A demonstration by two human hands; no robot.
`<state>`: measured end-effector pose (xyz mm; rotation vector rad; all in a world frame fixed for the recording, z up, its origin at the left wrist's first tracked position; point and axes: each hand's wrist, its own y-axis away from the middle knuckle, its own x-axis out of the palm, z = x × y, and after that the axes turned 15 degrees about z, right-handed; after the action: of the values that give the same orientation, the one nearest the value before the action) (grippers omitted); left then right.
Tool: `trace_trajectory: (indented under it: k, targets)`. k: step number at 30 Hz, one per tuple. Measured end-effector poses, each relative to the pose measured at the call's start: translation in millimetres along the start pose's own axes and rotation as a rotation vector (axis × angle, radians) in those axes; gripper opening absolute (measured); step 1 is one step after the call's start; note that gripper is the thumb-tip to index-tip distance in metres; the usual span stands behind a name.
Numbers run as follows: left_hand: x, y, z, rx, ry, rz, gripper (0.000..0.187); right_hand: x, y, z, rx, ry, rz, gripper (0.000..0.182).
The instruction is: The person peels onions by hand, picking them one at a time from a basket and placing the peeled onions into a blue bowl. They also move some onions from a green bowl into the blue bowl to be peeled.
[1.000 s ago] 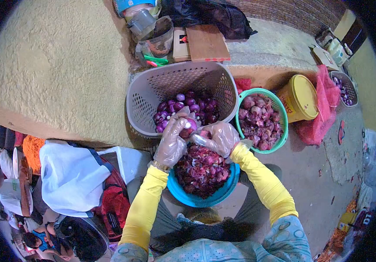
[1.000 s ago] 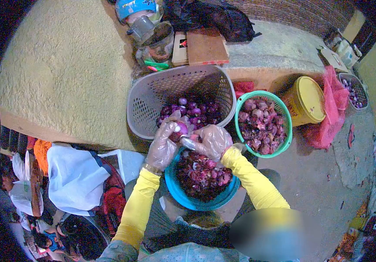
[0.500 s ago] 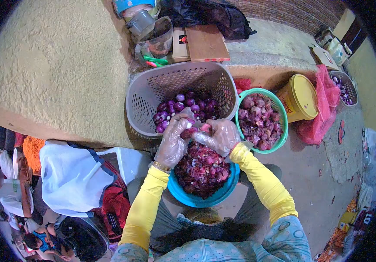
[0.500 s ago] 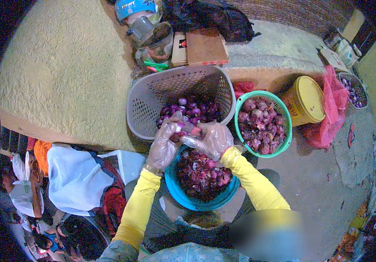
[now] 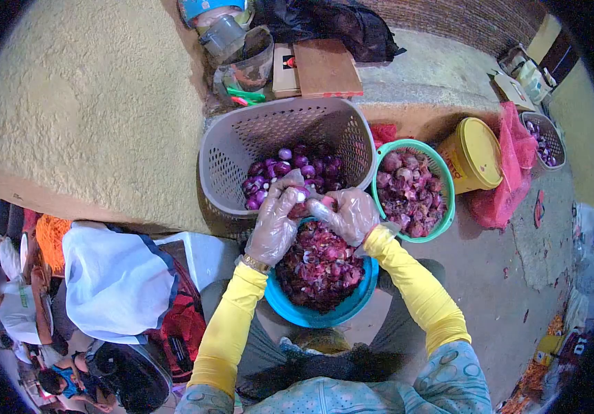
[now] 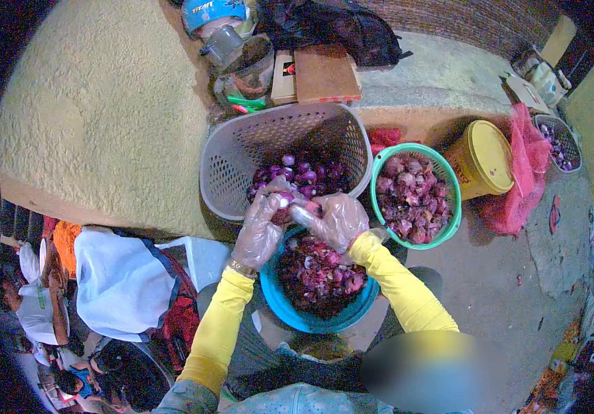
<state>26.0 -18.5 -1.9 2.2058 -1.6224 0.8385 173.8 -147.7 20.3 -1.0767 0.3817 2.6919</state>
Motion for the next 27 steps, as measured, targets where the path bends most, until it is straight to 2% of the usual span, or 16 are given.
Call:
trace_trajectory:
  k: [7,15,21,25,27]
  targets:
    - [-3,0,3,0.013,0.025,0.021,0.032,1,-1,-3,0.001,-0.017,0.013,0.060]
    - [-6,3,4,-0.015,0.147,-0.009,0.034,0,1,-3,-0.123,0.003,0.000,0.054]
    - [-7,3,7,-0.039,0.089,-0.003,0.037,-2,1,-6,-0.176,0.090,-0.025,0.051]
    - [-2,4,4,-0.051,0.147,-0.031,0.038,-5,2,-7,-0.167,0.134,-0.075,0.053]
    - [-1,2,2,-0.002,0.138,-0.012,0.040,-8,4,-2,-0.126,0.021,-0.110,0.057]
